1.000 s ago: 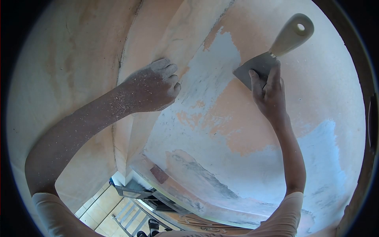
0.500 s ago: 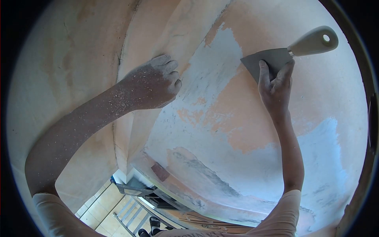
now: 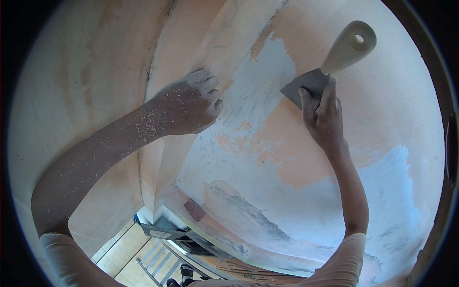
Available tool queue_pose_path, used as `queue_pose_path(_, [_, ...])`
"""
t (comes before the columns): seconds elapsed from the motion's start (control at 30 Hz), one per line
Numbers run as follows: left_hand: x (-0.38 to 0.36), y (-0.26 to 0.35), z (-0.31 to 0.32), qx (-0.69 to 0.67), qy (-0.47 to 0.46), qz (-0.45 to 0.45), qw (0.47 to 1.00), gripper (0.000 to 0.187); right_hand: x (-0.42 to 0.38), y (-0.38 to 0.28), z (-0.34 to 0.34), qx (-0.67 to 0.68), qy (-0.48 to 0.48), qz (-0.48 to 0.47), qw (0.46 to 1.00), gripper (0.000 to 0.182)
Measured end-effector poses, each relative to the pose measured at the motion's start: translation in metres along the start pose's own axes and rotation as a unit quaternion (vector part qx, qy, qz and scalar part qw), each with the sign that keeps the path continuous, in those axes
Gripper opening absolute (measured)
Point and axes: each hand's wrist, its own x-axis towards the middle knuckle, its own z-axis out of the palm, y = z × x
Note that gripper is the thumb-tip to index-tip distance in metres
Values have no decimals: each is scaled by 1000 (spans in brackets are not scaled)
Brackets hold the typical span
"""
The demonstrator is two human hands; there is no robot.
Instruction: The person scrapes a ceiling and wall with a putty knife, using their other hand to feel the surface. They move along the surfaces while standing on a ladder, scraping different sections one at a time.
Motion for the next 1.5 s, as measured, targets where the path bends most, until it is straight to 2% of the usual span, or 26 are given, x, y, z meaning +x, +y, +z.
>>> queue_pose_path(0.1, [0, 0, -1, 8, 9, 3, 1000, 19, 5, 11, 6, 40, 125, -3, 991, 33])
queue_pose_path(0.2, [0, 1, 2, 2, 0, -9, 1000, 19, 1, 3, -2, -26, 28, -23, 999, 33])
queue_pose_path(0.3, [-1, 0, 2, 11, 10, 2, 1000, 20, 4, 8, 1, 25, 92, 8, 995, 34])
queue_pose_path(0.4, [0, 1, 0, 2, 8, -3, 1000, 19, 0, 6, -1, -8, 7, -35, 999, 34])
queue_pose_path(0.5, [-1, 0, 0, 13, -3, 1, 1000, 19, 6, 9, 1, 25, 98, 2, 995, 34])
queue_pose_path(0.6, [0, 0, 0, -4, -2, -2, 1000, 19, 5, 2, -7, -15, 9, -42, 999, 33])
queue_pose_path(0.63, [-1, 0, 0, -2, 2, 1, 1000, 19, 10, 8, -7, -8, 85, -15, 996, 33])
queue_pose_path(0.7, [-1, 0, 0, 1, 14, 4, 1000, 19, 10, 6, -10, 53, 118, 61, 990, 32])
queue_pose_path(0.77, [0, 0, 0, 2, 10, 1, 1000, 19, -1, -1, -11, -17, 2, -36, 999, 31])
queue_pose_path(0.8, [0, 0, 0, 2, 7, 2, 1000, 18, -3, 2, -11, -38, -6, -47, 998, 31])
queue_pose_path(0.9, [0, 0, 0, -1, 12, -2, 1000, 18, 6, 11, -8, 50, 129, 7, 990, 32])
queue_pose_path(0.93, [0, 1, 1, -3, 14, -1, 1000, 18, 2, 6, -11, 15, 71, 2, 997, 31])
queue_pose_path(1.03, [-1, -1, 0, -1, 14, 2, 1000, 18, 3, 5, -15, 1, 45, -17, 999, 32])
queue_pose_path(1.07, [-1, -1, 1, -1, 13, 2, 1000, 18, 8, 8, -13, 18, 129, 38, 991, 33])
queue_pose_path(1.2, [0, 0, 1, -6, 11, 4, 1000, 18, -8, 6, -8, -15, 21, -51, 998, 31])
queue_pose_path(1.3, [-1, -1, 2, -9, 29, 5, 1000, 18, 4, 12, -9, 41, 134, 10, 990, 34])
queue_pose_path(1.43, [-1, -1, 0, -2, 6, -3, 1000, 18, -1, 3, -9, -14, 65, -19, 998, 34])
queue_pose_path(1.47, [-1, -1, 1, -3, 14, -1, 1000, 18, 5, 7, -7, 9, 142, 7, 990, 34])
queue_pose_path(1.5, [-1, 0, 2, -5, 23, -1, 1000, 18, 2, 5, -8, 8, 104, -6, 995, 34])
